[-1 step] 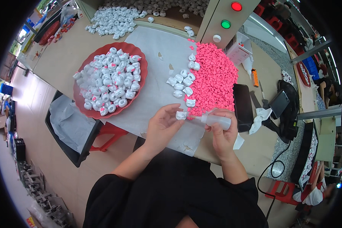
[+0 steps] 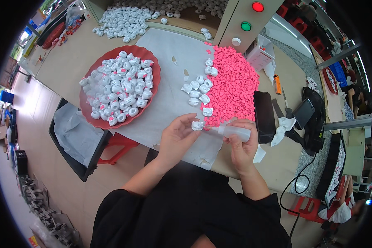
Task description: The person repeatedly picks up small white cylindrical caps from a red tray and applies a small amount of pink liquid from a squeeze bottle onto the top of each cap. The person then places the treated cap onto a pile on the table. The process is repeated continuously throughout the clip.
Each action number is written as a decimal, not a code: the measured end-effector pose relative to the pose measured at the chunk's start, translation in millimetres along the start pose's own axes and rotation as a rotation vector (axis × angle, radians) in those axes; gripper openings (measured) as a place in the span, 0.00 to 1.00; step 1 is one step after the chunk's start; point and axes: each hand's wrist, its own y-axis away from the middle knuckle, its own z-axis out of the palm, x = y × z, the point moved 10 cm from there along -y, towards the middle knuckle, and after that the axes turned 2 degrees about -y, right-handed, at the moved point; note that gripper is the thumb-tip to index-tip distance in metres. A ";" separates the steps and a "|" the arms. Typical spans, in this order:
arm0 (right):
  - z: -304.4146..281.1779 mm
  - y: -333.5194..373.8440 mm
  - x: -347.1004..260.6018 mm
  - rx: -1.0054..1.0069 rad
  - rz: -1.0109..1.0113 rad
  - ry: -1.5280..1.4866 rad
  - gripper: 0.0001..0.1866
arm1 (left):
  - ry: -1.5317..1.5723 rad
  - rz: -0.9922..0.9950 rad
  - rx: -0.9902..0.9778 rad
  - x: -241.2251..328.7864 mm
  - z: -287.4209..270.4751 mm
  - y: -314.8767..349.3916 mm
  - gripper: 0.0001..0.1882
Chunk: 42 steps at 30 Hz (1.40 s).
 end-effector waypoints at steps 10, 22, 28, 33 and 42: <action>8.2 3.9 -9.2 -0.123 -0.200 0.281 0.12 | -0.014 -0.005 -0.048 -11.0 -4.3 0.5 0.17; 7.9 3.3 -10.2 -0.092 -0.182 0.241 0.13 | -0.043 0.020 -0.046 -8.3 -4.6 0.2 0.17; 11.1 2.0 -15.1 -0.121 -0.238 0.303 0.14 | -0.051 0.024 -0.047 -8.9 -4.7 -0.1 0.18; 10.8 1.8 -16.0 -0.112 -0.258 0.314 0.14 | -0.043 0.024 -0.052 -8.9 -4.5 0.3 0.17; 16.6 4.9 -25.4 -0.113 -0.363 0.420 0.15 | -0.069 0.074 -0.063 0.5 1.0 0.0 0.16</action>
